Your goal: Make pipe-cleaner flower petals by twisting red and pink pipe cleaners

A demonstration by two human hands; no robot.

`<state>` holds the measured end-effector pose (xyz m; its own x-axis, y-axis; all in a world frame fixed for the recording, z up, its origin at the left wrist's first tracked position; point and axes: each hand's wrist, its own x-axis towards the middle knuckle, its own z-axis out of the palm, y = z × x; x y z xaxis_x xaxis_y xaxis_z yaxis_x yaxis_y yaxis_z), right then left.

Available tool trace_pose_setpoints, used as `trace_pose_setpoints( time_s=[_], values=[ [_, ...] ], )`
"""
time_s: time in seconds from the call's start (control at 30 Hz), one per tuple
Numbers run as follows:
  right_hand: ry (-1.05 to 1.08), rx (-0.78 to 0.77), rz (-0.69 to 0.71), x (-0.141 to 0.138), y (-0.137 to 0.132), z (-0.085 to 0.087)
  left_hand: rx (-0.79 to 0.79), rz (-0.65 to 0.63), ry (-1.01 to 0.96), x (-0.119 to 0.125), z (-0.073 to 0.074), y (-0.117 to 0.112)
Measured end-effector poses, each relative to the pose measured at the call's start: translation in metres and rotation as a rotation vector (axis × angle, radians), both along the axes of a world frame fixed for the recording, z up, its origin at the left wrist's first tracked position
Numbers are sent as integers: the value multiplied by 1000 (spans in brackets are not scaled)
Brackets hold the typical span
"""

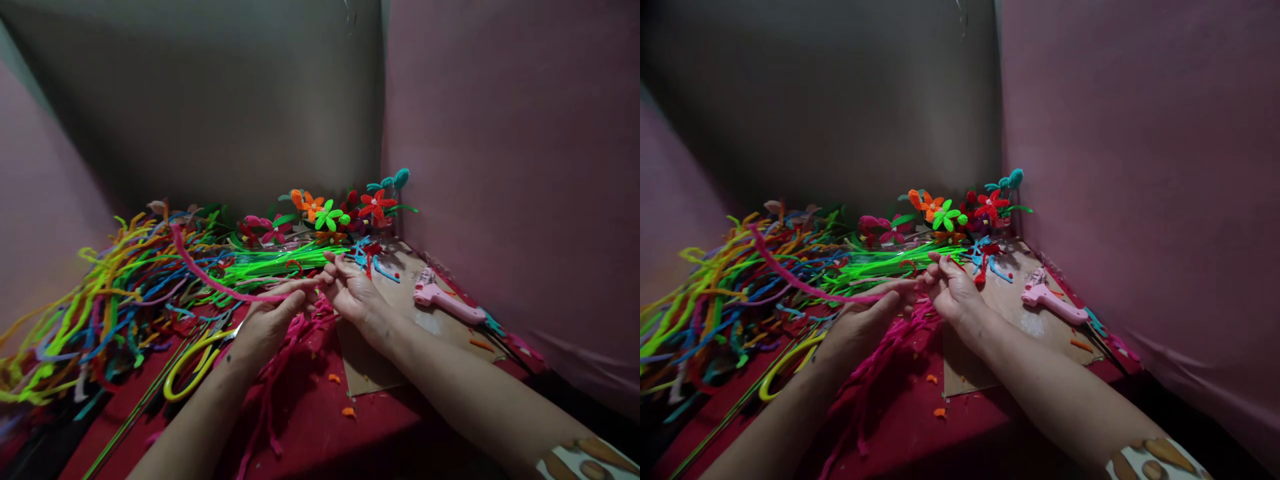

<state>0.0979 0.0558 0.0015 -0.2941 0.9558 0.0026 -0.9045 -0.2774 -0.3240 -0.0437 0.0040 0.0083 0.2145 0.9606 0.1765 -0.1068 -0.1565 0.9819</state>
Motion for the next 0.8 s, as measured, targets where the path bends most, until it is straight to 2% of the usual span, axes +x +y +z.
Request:
trace_pose_setpoints(
  time_s=[0.13, 0.27, 0.43, 0.5, 0.63, 0.73, 0.8],
  values=[
    [-129, 39, -7, -1, -1, -6, -2, 88, -86, -9, 0, 6],
    [-307, 191, -8, 0, -2, -8, -41, 179, -225, -20, 2, 14],
    [-738, 373, -200, 3, -4, -4, -52, 226, -309, -24, 6, 17],
    [-973, 525, -359, 5, -6, -3, -50, 231, -311, -24, 7, 16],
    [-1465, 984, -734, 4, -11, -5, -44, 219, -279, -24, 7, 15],
    [-1618, 1201, -756, 0, -16, -9, -33, 184, -240, -23, 5, 14],
    [-1636, 1206, -722, -2, -18, -11, -25, 168, -226, -22, 5, 13]
  ],
)
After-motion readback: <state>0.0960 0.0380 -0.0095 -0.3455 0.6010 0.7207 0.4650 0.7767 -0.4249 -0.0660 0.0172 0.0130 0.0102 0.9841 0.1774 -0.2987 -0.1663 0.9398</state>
